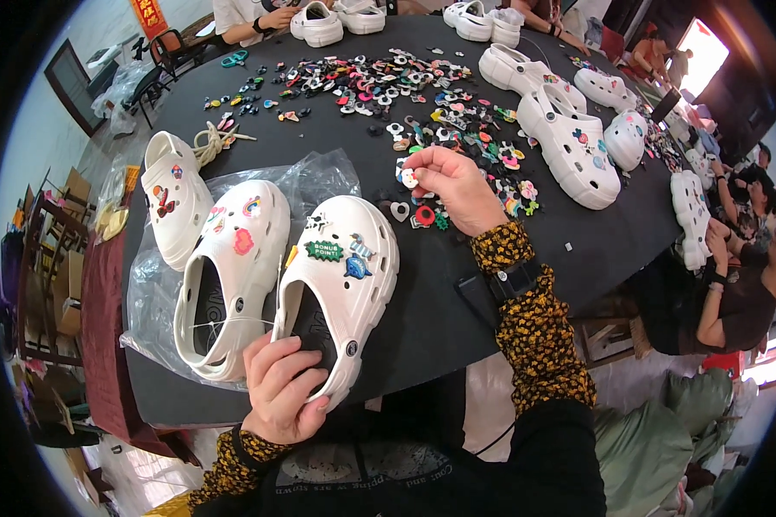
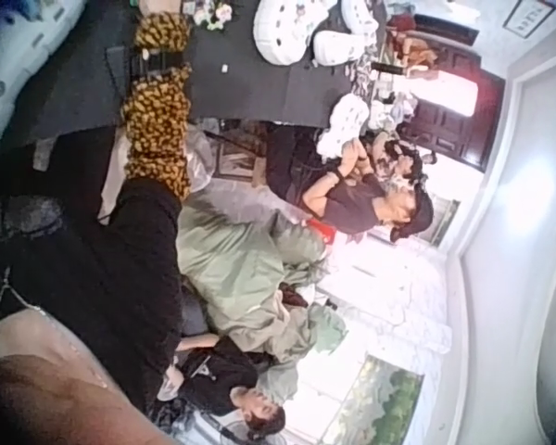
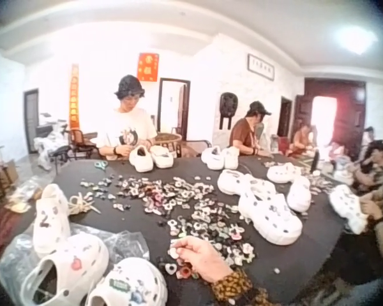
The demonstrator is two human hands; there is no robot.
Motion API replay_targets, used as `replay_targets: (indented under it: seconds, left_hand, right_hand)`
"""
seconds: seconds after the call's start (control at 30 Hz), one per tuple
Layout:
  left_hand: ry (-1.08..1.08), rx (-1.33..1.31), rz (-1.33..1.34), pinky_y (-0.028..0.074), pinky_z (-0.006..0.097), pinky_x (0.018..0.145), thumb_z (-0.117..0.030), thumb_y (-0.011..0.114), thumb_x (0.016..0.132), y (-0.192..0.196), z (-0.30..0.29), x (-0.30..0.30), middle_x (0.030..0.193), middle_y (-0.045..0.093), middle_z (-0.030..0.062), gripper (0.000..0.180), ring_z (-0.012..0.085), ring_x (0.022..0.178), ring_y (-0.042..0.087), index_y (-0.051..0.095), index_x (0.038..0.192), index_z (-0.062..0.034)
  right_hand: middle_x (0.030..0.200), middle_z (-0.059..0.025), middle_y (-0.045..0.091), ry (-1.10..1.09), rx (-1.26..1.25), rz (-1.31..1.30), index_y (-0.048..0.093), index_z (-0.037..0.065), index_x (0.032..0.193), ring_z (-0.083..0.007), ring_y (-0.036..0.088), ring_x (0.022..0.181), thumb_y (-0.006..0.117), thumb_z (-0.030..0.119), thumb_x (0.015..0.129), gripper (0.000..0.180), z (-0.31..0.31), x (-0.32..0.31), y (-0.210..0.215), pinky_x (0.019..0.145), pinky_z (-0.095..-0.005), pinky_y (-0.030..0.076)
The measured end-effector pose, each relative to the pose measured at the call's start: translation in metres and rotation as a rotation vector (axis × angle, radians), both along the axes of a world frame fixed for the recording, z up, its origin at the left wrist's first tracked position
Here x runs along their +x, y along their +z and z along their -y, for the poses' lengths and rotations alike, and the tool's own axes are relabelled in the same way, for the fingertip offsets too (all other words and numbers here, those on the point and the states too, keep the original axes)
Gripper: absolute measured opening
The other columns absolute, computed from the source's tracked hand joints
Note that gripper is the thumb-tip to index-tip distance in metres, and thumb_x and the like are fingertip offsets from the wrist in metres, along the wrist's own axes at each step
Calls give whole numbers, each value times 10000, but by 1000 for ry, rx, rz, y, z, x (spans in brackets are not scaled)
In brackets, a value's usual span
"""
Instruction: Manually attach decorative charms to the holes of rubber clogs.
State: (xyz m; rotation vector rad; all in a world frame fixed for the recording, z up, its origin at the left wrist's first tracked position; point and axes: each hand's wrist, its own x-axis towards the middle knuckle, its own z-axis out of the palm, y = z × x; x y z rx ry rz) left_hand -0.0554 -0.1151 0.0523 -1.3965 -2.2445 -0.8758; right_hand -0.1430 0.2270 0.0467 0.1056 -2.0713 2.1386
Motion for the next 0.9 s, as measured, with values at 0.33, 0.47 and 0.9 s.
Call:
replay_targets:
  seconds: [0.33, 0.47, 0.9]
  left_hand:
    - [3, 0, 1, 391, 511, 923, -321, 590, 835, 1, -1, 1, 980, 648, 90, 274, 314, 1017, 561, 660, 882, -60]
    - [8, -1, 2, 391, 512, 923, -323, 589, 836, 0, -1, 1, 976, 650, 90, 277, 314, 1015, 563, 662, 877, -59]
    - [3, 0, -11, 398, 504, 908, -317, 593, 828, 0, 0, 0, 969, 649, 84, 264, 311, 1015, 566, 663, 877, -68]
  right_hand:
    - [983, -21, 617, 73, -188, -33, 639, 11, 1111, -80, 586, 814, 490, 8, 931, 234, 0, 1, 0, 726, -232, 505]
    - [964, -29, 621, 92, -243, -37, 644, 5, 1085, -89, 594, 809, 502, 20, 938, 205, 3, 1, 0, 723, -235, 512]
    - [915, -16, 655, 184, 38, -73, 650, -5, 1056, -64, 593, 814, 584, 65, 916, 169, 31, 17, 18, 747, -220, 490]
